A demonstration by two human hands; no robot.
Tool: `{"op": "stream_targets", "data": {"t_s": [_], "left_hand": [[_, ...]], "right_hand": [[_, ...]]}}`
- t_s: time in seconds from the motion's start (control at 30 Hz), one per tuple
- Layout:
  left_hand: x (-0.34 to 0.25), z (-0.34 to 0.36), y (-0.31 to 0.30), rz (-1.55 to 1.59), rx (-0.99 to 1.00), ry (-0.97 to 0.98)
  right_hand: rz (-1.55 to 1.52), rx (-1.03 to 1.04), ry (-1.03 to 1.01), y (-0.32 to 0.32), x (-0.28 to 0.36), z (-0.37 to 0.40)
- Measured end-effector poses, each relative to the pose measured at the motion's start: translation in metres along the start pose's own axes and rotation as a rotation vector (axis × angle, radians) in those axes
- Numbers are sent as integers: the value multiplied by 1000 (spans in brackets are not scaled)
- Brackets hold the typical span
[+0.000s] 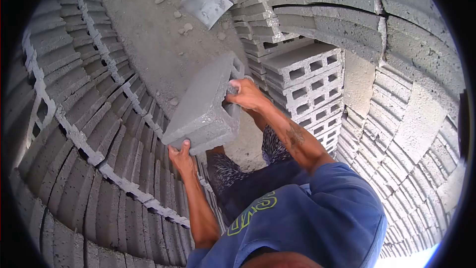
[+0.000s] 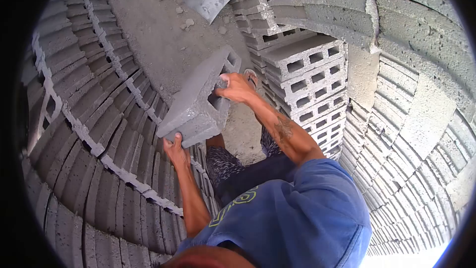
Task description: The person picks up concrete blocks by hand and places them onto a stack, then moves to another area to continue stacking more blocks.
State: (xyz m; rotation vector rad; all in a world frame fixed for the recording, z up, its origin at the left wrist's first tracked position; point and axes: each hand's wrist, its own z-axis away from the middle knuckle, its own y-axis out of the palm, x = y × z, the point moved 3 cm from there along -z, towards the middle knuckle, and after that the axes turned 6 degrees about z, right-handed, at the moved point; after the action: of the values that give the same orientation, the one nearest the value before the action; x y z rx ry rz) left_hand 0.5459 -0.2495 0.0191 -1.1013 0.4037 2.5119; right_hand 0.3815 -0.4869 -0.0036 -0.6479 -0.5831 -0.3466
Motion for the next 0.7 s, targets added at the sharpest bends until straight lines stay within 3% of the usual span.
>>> {"op": "stream_targets", "data": {"t_s": [0.07, 0.23, 0.3, 0.4, 0.53, 0.6, 0.63, 0.7], "left_hand": [[-19, 41, 21, 90, 36, -108], [-53, 94, 82, 130, 174, -148], [-51, 99, 112, 118, 230, -207], [-25, 91, 160, 122, 352, -226], [32, 55, 227, 55, 445, -233], [30, 32, 257, -31, 467, -209], [31, 33, 264, -121, 478, -205], [73, 10, 272, -284, 382, -123]], "right_hand": [[143, -45, -40, -54, 24, 49], [84, 6, 2, -152, 46, 137], [53, -129, -186, -181, 36, 152], [-107, -293, -137, -215, 9, 156], [-58, -302, 37, -248, -51, 128], [91, -426, -134, -264, -55, 113], [92, -473, 15, -265, -64, 107], [227, -499, 1, -268, -72, 82]]}}
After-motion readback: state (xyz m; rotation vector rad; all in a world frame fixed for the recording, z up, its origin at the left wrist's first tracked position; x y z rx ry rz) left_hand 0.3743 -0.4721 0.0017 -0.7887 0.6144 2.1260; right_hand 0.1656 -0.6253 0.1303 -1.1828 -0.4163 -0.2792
